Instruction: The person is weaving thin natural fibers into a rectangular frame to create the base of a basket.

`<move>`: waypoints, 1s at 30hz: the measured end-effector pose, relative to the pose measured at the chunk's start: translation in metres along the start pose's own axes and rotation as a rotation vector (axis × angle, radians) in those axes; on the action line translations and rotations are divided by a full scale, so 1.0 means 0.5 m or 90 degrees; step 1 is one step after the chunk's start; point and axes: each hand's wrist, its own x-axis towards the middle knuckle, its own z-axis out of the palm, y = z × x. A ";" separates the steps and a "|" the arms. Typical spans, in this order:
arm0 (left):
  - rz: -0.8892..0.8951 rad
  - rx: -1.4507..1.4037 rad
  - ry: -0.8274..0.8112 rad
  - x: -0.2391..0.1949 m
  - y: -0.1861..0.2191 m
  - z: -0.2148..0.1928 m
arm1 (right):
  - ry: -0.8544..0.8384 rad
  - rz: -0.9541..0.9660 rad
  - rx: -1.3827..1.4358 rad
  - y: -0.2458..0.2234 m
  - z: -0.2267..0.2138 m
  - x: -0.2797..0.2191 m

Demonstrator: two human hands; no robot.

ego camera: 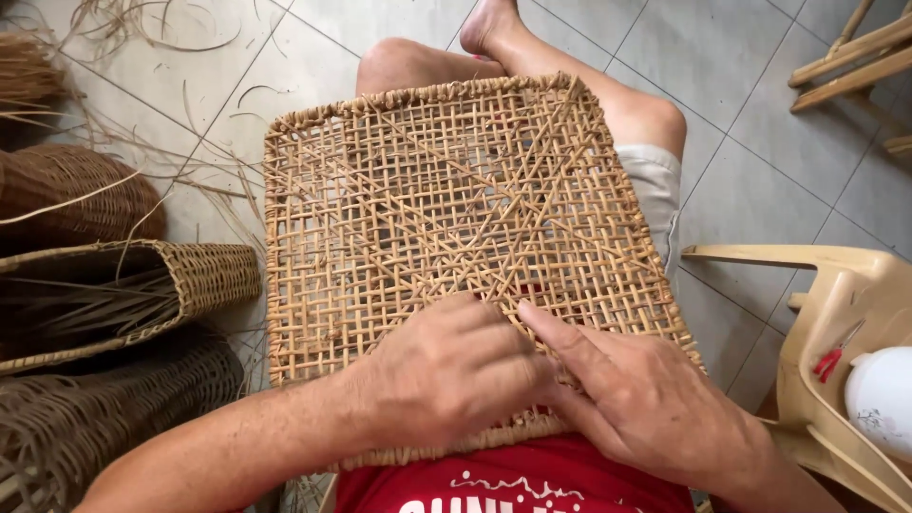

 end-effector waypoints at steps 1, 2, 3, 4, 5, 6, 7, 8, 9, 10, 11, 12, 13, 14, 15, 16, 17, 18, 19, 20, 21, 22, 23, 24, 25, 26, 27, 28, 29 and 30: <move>-0.003 0.001 0.001 -0.013 -0.012 0.013 | -0.003 -0.002 0.001 0.005 -0.001 -0.004; -0.069 0.023 -0.013 -0.025 -0.024 0.027 | 0.024 -0.013 0.006 0.010 -0.002 -0.011; -0.136 0.044 -0.027 -0.037 -0.036 0.041 | 0.051 -0.023 0.011 0.015 -0.003 -0.017; -0.136 0.044 -0.026 -0.039 -0.042 0.044 | 0.050 -0.023 0.011 0.015 -0.009 -0.023; -0.195 -0.001 -0.043 -0.041 -0.048 0.047 | 0.079 -0.018 0.012 0.015 -0.014 -0.028; -0.253 -0.047 -0.060 -0.043 -0.053 0.051 | 0.108 -0.014 0.015 0.014 -0.020 -0.035; -0.254 -0.048 -0.059 -0.043 -0.056 0.054 | 0.107 -0.014 0.014 0.003 -0.029 -0.041; -0.275 -0.082 -0.044 -0.042 -0.062 0.057 | 0.180 -0.022 -0.052 -0.008 -0.040 -0.046; -0.296 -0.116 -0.028 -0.042 -0.067 0.059 | 0.253 -0.030 -0.118 -0.019 -0.051 -0.050; -0.297 -0.116 -0.026 -0.037 -0.068 0.053 | 0.252 -0.031 -0.119 -0.020 -0.051 -0.056; -0.324 -0.178 -0.018 -0.032 -0.067 0.047 | 0.222 -0.065 -0.015 -0.021 -0.051 -0.063; -0.349 -0.242 -0.010 -0.027 -0.068 0.041 | 0.191 -0.097 0.089 -0.023 -0.051 -0.071; -0.349 -0.242 -0.009 -0.022 -0.063 0.031 | 0.190 -0.097 0.088 -0.020 -0.052 -0.060; -0.410 -0.364 -0.058 -0.015 -0.059 0.021 | 0.110 -0.078 0.045 -0.017 -0.054 -0.049; -0.468 -0.486 -0.110 -0.009 -0.055 0.011 | 0.030 -0.057 0.002 -0.014 -0.057 -0.039; -0.467 -0.485 -0.107 -0.004 -0.050 0.005 | 0.029 -0.060 0.000 0.007 -0.046 -0.045; -0.469 -0.569 -0.141 0.001 -0.045 -0.001 | 0.016 -0.031 -0.044 0.029 -0.035 -0.050; -0.470 -0.654 -0.176 0.004 -0.041 -0.007 | 0.002 -0.002 -0.085 0.051 -0.022 -0.054; -0.471 -0.654 -0.174 0.005 -0.043 -0.002 | 0.001 -0.004 -0.086 0.055 -0.022 -0.049; -0.444 -0.602 -0.185 0.005 -0.042 0.002 | 0.018 -0.033 0.000 0.056 -0.021 -0.046; -0.417 -0.551 -0.196 0.005 -0.042 0.007 | 0.036 -0.063 0.086 0.059 -0.021 -0.043; -0.417 -0.551 -0.194 0.006 -0.044 0.009 | 0.035 -0.063 0.086 0.052 -0.023 -0.038; -0.411 -0.541 -0.197 0.006 -0.046 0.012 | 0.061 -0.085 0.133 0.045 -0.026 -0.034; -0.406 -0.532 -0.202 0.007 -0.048 0.013 | 0.087 -0.106 0.182 0.037 -0.028 -0.030; -0.407 -0.533 -0.201 0.006 -0.048 0.015 | 0.085 -0.106 0.183 0.037 -0.025 -0.030; -0.390 -0.502 -0.200 0.006 -0.048 0.017 | 0.111 -0.114 0.187 0.037 -0.023 -0.030; -0.373 -0.472 -0.199 0.006 -0.048 0.019 | 0.137 -0.121 0.191 0.037 -0.021 -0.030; -0.374 -0.472 -0.198 0.005 -0.048 0.019 | 0.136 -0.121 0.191 0.037 -0.021 -0.029; -0.376 -0.459 -0.202 0.004 -0.048 0.020 | 0.149 -0.133 0.171 0.037 -0.021 -0.028; -0.378 -0.446 -0.205 0.003 -0.048 0.021 | 0.161 -0.143 0.152 0.037 -0.021 -0.027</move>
